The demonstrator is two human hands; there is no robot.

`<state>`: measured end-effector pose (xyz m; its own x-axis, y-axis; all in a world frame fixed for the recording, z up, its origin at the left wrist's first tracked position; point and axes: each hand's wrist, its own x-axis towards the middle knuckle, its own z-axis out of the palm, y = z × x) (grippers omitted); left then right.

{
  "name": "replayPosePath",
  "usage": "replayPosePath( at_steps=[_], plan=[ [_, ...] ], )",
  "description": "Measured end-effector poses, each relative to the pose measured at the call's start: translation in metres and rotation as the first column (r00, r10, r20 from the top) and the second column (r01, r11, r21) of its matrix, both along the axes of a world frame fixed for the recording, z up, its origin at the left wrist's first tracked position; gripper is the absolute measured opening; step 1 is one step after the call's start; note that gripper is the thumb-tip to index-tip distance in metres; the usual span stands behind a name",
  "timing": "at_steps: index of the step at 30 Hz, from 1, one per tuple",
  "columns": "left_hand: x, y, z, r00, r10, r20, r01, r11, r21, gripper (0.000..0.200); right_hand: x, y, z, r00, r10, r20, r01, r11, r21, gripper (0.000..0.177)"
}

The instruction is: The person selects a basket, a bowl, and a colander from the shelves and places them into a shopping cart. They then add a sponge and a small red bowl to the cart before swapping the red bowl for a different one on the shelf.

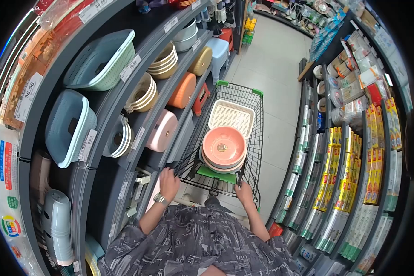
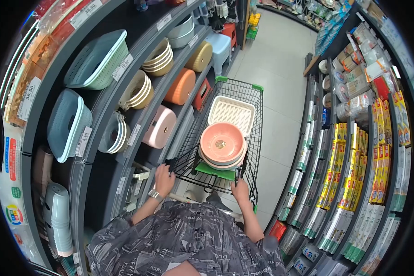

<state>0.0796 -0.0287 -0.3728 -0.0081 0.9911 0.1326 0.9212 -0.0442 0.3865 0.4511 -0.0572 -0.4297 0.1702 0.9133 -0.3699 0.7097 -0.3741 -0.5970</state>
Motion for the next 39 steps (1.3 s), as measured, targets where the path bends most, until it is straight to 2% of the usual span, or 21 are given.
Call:
replayPosePath(
  at_steps=[1, 3, 4, 6, 7, 8, 9, 10, 11, 12, 14, 15, 19, 22, 30, 34, 35, 39],
  plan=[
    [-0.005, -0.008, 0.007, 1.0, -0.007, 0.006, 0.007, 1.0, 0.012, 0.042, 0.002, -0.008, 0.012, 0.996, 0.057, 0.072, -0.06, 0.997, 0.04, 0.039],
    [-0.009, -0.019, 0.015, 0.99, 0.138, -0.019, -0.14, 0.981, -0.135, 0.048, 0.0, -0.022, 0.034, 0.987, 0.057, 0.149, -0.073, 0.991, 0.108, 0.038],
    [-0.011, -0.02, 0.014, 0.991, 0.135, -0.01, -0.135, 0.983, -0.127, 0.048, 0.001, -0.027, 0.039, 0.974, 0.058, 0.218, -0.095, 0.982, 0.162, 0.038],
    [-0.011, -0.019, 0.009, 0.962, 0.262, 0.082, -0.214, 0.903, -0.373, 0.052, 0.005, -0.031, 0.041, 0.976, 0.071, 0.208, -0.109, 0.978, 0.178, 0.038],
    [-0.009, -0.017, 0.0, 0.956, 0.275, 0.105, -0.231, 0.921, -0.314, 0.052, 0.002, -0.032, 0.044, 0.955, 0.058, 0.291, -0.124, 0.968, 0.217, 0.042],
    [-0.008, -0.013, -0.012, 0.962, 0.254, 0.1, -0.209, 0.92, -0.332, 0.052, 0.001, -0.039, 0.046, 0.928, 0.04, 0.371, -0.137, 0.961, 0.241, 0.047],
    [-0.006, -0.006, -0.02, 0.964, 0.256, 0.07, -0.231, 0.938, -0.257, 0.053, 0.002, -0.042, 0.04, 0.963, 0.032, 0.267, -0.092, 0.972, 0.215, 0.057],
    [-0.004, 0.004, -0.026, 0.965, 0.259, 0.045, -0.248, 0.954, -0.17, 0.054, 0.004, -0.043, 0.032, 0.964, 0.012, 0.264, -0.067, 0.977, 0.2, 0.057],
    [0.002, 0.011, -0.032, 0.952, 0.307, 0.01, -0.301, 0.939, -0.166, 0.055, 0.006, -0.04, 0.024, 0.957, 0.011, 0.291, -0.096, 0.955, 0.281, 0.058],
    [0.007, 0.015, -0.03, 0.958, 0.288, 0.006, -0.283, 0.943, -0.175, 0.055, 0.008, -0.039, 0.021, 0.948, 0.011, 0.319, -0.13, 0.925, 0.356, 0.06],
    [0.021, 0.027, -0.025, 0.939, 0.336, -0.079, -0.341, 0.937, -0.074, 0.049, 0.007, -0.025, 0.028, 0.941, 0.0, 0.338, -0.107, 0.949, 0.298, 0.062],
    [0.026, 0.033, -0.025, 0.937, 0.346, -0.048, -0.347, 0.938, -0.019, 0.048, 0.008, -0.017, 0.031, 0.936, 0.006, 0.353, -0.098, 0.965, 0.244, 0.063],
    [0.037, 0.059, -0.024, 0.929, 0.366, -0.049, -0.365, 0.93, 0.037, 0.046, 0.015, 0.007, 0.035, 0.943, -0.039, 0.332, -0.07, 0.948, 0.311, 0.058],
    [0.042, 0.084, -0.018, 0.932, 0.355, -0.074, -0.354, 0.935, 0.024, 0.045, 0.018, 0.029, 0.046, 0.971, -0.038, 0.234, -0.016, 0.974, 0.228, 0.061],
    [0.052, 0.151, -0.027, 0.922, 0.381, -0.071, -0.383, 0.924, -0.021, 0.048, 0.028, 0.089, 0.04, 0.956, -0.087, 0.282, -0.002, 0.954, 0.299, 0.06],
    [0.061, 0.181, -0.027, 0.938, 0.342, -0.057, -0.342, 0.94, 0.006, 0.046, 0.038, 0.12, 0.044, 0.96, -0.077, 0.269, 0.013, 0.973, 0.231, 0.063],
    [0.062, 0.189, -0.028, 0.945, 0.319, -0.067, -0.319, 0.948, 0.021, 0.047, 0.04, 0.126, 0.036, 0.949, -0.097, 0.299, 0.002, 0.953, 0.304, 0.061],
    [0.073, 0.219, -0.027, 0.943, 0.331, -0.026, -0.331, 0.944, -0.005, 0.043, 0.05, 0.154, 0.039, 0.941, -0.081, 0.329, -0.016, 0.96, 0.28, 0.063]
  ],
)
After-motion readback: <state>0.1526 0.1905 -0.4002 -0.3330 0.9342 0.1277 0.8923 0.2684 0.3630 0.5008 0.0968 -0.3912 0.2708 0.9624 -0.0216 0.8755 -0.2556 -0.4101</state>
